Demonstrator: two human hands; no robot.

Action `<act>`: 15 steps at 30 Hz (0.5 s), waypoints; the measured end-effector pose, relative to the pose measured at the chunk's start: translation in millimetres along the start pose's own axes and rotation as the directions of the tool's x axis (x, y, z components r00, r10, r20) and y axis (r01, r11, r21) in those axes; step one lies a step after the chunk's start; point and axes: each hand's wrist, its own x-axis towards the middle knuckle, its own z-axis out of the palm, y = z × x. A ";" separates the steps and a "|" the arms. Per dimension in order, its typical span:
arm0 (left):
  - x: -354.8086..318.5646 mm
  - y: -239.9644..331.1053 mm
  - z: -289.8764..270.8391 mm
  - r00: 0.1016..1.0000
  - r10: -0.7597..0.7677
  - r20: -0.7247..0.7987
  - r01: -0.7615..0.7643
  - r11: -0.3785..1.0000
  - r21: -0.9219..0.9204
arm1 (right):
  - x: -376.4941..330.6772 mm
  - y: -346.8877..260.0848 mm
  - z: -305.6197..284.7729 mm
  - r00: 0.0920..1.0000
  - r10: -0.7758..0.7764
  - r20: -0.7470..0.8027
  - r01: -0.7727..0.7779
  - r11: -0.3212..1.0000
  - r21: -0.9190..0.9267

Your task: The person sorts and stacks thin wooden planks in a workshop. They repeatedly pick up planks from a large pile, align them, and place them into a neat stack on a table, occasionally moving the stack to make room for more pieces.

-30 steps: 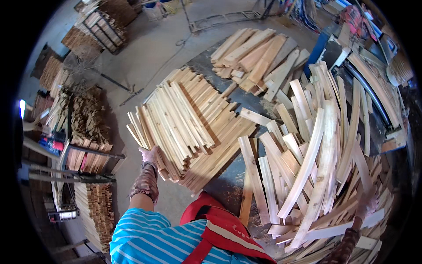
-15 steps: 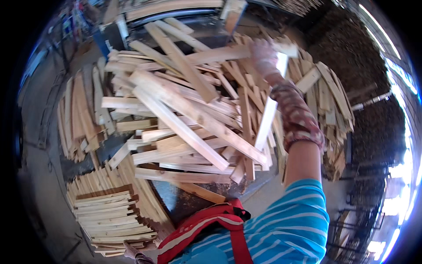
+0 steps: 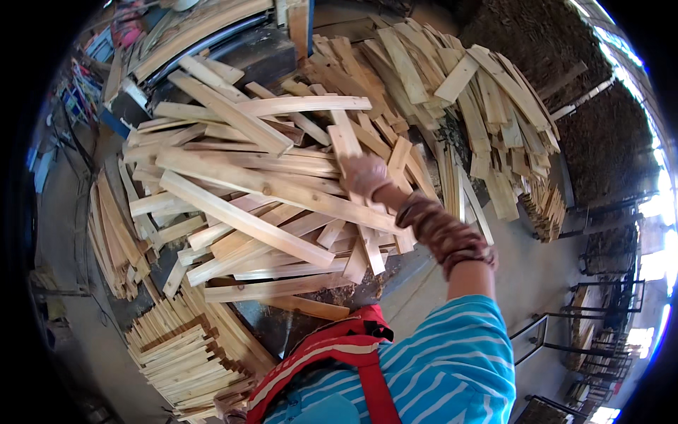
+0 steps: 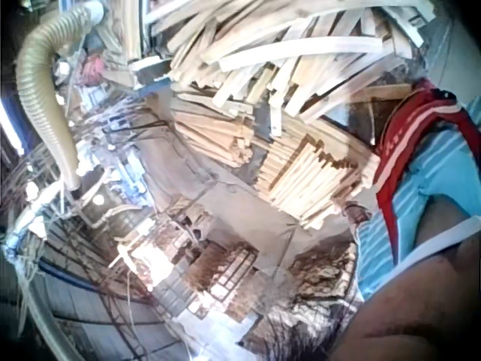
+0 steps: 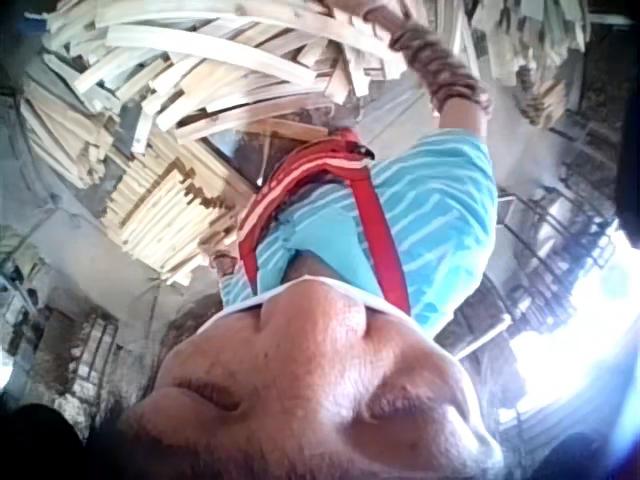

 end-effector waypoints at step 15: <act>-42.7 -59.3 9.8 0.984 0.178 -0.016 -0.176 0.979 0.103 | -36.8 14.9 32.9 0.910 0.379 0.168 -0.409 0.756 0.510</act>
